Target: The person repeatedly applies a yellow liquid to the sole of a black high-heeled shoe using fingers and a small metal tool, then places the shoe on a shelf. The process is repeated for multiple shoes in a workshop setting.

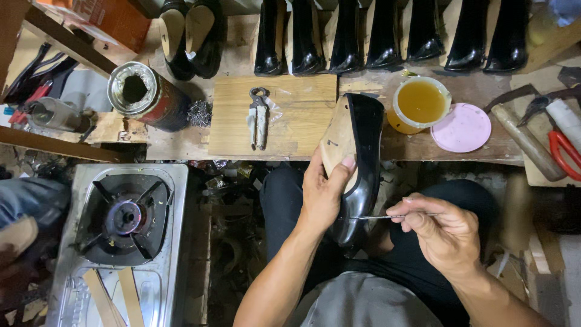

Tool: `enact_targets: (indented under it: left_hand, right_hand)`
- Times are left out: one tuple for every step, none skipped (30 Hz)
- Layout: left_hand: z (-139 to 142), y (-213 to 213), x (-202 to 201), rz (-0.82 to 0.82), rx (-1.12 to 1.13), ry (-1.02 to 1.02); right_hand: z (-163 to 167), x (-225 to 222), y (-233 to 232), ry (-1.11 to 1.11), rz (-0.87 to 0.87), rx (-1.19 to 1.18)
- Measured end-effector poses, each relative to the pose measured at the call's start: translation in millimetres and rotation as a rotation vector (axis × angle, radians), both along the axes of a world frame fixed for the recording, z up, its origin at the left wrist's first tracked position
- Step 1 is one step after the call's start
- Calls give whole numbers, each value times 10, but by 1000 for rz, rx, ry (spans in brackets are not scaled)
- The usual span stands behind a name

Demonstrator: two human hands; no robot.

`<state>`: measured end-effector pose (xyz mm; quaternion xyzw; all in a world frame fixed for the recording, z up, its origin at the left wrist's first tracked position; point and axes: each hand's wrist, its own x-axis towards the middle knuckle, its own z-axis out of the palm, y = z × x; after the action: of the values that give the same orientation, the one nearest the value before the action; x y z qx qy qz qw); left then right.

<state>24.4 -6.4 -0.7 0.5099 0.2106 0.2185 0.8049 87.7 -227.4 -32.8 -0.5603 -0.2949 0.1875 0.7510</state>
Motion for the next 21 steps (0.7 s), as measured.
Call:
enact_targets:
  left_hand:
    - [-8,-4,1,-5,-16,-21]
    - [-15,-1,2,-10,-31,-43]
    - [-24,-1,3,-16,-46,-66]
    - [-31,0,1,-20,-62,-68]
    - [-41,1,-2,-24,-79,-70]
    - [-47,6,-5,-28,-94,-73]
    - [-53,7,-6,-35,-103,-75]
    - [-55,7,-8,-42,-112,-77]
    - [-57,2,-12,-50,-121,-78]
    - [-52,1,-13,-48,-124,-79]
    - [-47,-5,-16,-46,-126,-81]
    - [-39,-13,-18,-45,-129,-83]
    - [-30,-19,-22,-46,-117,-61]
    - [-17,-18,-30,-47,-105,-39]
    - [-7,-22,-36,-48,-94,-16]
    - [1,-25,-41,-47,-95,-15]
    - [5,-27,-44,-46,-95,-16]
    - [8,-23,-46,-45,-95,-16]
    - [4,-23,-49,-47,-100,-35]
    - [-1,-23,-48,-49,-105,-55]
    - [-10,-24,-46,-51,-110,-74]
  right_hand:
    - [-5,3,-6,-1,0,-3]
    - [-8,5,-8,-3,0,-6]
    - [-15,9,-13,3,-1,1]
    - [-18,12,-16,9,-3,9]
    - [-23,13,-21,15,-3,16]
    - [-26,11,-22,37,-3,29]
    - [-26,6,-27,59,-3,41]
    - [-23,-2,-28,81,-3,53]
    - [-19,-12,-32,91,1,67]
    - [-7,-25,-32,100,4,82]
    - [5,-38,-34,109,8,97]
    - [23,-50,-32,96,7,89]
    - [37,-61,-26,82,7,83]
    - [55,-71,-14,68,6,77]
    - [69,-79,0,47,13,76]
    - [83,-85,19,26,21,76]
    - [95,-89,33,4,29,77]
    - [109,-91,46,-5,22,46]
    - [120,-96,50,-14,16,16]
    - [130,-101,52,-22,11,-16]
    - [135,-104,47,-7,1,-31]
